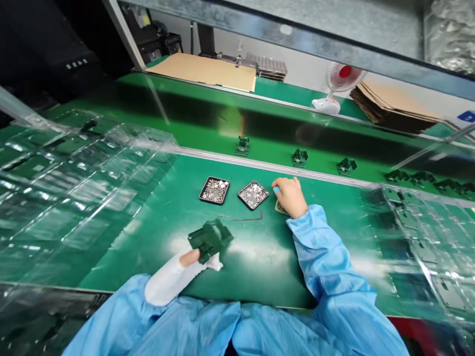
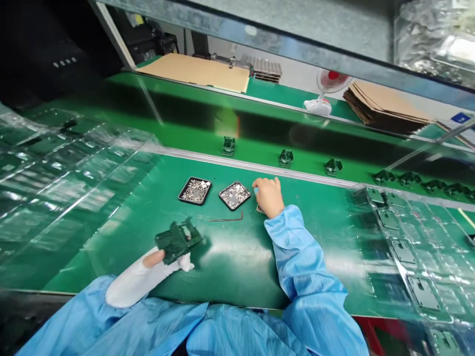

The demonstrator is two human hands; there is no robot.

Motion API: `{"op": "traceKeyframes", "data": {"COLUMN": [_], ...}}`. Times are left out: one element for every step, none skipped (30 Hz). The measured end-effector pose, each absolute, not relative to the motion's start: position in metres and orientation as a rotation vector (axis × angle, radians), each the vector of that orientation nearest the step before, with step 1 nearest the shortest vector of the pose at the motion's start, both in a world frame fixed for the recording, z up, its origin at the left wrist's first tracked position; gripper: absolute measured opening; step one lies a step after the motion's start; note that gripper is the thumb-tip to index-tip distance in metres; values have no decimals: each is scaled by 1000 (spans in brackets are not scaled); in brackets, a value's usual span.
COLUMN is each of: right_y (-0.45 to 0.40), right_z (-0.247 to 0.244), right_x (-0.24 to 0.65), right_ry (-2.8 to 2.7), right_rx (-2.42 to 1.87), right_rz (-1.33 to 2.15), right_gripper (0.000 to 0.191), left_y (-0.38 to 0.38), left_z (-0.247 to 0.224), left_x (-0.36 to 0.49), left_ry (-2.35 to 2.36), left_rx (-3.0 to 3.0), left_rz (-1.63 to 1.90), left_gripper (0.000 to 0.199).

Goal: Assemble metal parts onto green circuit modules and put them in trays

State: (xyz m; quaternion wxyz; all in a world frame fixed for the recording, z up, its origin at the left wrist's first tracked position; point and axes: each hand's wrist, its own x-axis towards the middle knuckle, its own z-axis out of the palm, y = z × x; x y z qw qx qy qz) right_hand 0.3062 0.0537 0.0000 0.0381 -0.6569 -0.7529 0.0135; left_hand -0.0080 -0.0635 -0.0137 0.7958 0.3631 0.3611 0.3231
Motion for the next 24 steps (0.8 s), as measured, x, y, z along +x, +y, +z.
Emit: {"op": "traceKeyframes", "data": {"right_y": [52,49,47,46,44,42,40,37,33,29,24,18,12,5,-2,-8,-14,-19,-22,-24,-25,-26,-26,-26], "right_z": [3,5,7,7,8,9,11,15,21,28,36,44,50,54,55,54,51,46,40,34,27,22,17,13], "right_x": [312,318,323,329,334,338,341,343,342,338,331,320,307,292,275,260,245,234,225,219,215,213,213,213], "right_ry": [-2257,-2198,-2145,-2105,-2086,-2077,-2077,-2075,-2063,-2038,-2012,-2002,-2026,-2090,-2192,-2297,-2358,-2380,-2375,-2350,-2321,-2303,-2299,-2317], "right_rx": [-1984,-1959,-1946,-1948,-1964,-1985,-2004,-2011,-1999,-1961,-1891,-1784,-1638,-1461,-1262,-1058,-894,-786,-735,-737,-775,-828,-889,-951], "right_rz": [36,47,74,107,139,165,180,186,191,208,245,309,404,524,655,771,850,897,913,903,878,843,799,747], "right_gripper": [30,29,28,28,28,29,30,30,28,26,24,23,23,27,39,53,61,63,63,60,58,58,58,56], "left_y": [-62,-60,-58,-55,-53,-52,-51,-49,-48,-47,-46,-45,-43,-41,-39,-37,-35,-33,-32,-30,-29,-27,-24,-21], "left_z": [-17,-20,-22,-23,-24,-24,-24,-24,-24,-24,-24,-24,-24,-24,-24,-24,-25,-26,-27,-29,-32,-34,-36,-36], "left_x": [-4,0,2,3,3,3,2,0,-1,-2,-3,-3,-2,0,2,5,7,8,9,8,6,2,-3,-9], "left_ry": [737,710,699,697,699,705,707,709,712,716,720,720,709,689,661,629,595,567,546,538,548,585,654,752], "left_rx": [791,806,808,802,799,805,820,835,846,850,846,835,827,825,834,865,916,973,1033,1091,1144,1191,1238,1294], "left_rz": [671,648,637,637,639,641,638,636,629,621,614,609,598,585,576,563,543,520,490,461,438,432,452,487], "left_gripper": [46,44,43,43,44,45,46,47,48,48,48,47,47,48,49,49,48,47,47,48,50,51,53,57]}}
